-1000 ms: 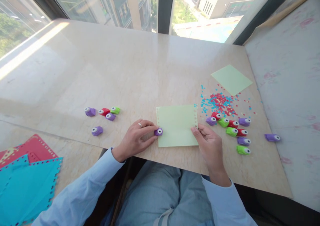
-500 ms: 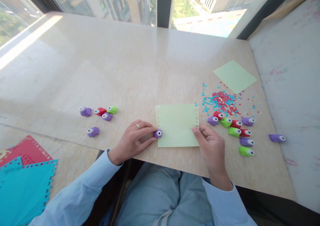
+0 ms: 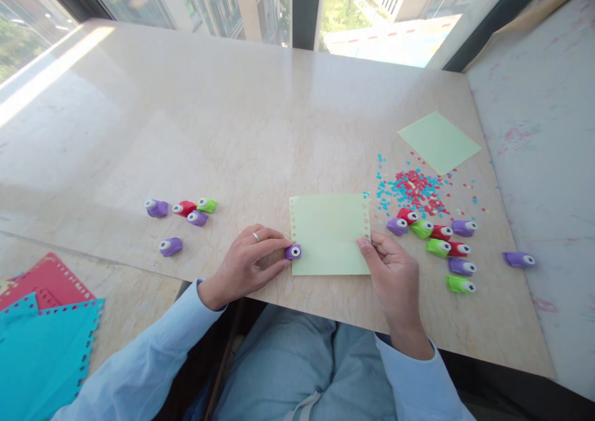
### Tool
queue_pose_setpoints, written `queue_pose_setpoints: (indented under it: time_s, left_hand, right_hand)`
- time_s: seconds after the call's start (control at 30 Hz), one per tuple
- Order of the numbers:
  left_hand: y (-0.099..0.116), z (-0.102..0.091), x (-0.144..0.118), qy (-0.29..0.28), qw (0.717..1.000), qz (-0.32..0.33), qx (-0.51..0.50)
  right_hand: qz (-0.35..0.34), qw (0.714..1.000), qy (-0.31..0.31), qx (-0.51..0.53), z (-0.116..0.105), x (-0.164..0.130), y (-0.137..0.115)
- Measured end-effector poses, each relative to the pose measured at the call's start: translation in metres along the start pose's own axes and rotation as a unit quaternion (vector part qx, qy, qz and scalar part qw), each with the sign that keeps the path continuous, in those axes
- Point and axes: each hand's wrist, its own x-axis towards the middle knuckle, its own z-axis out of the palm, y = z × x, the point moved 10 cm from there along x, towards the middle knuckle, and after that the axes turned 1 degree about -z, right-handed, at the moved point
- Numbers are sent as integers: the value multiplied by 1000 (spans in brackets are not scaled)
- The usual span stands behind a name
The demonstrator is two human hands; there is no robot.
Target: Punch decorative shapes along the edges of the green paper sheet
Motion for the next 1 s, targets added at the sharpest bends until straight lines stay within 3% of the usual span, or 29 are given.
queue_pose_setpoints:
  time_s: [1.0]
  left_hand:
    - [2, -2, 0, 18, 1000, -2, 19]
  right_hand:
    - [-16, 1000, -19, -5, 2, 1, -1]
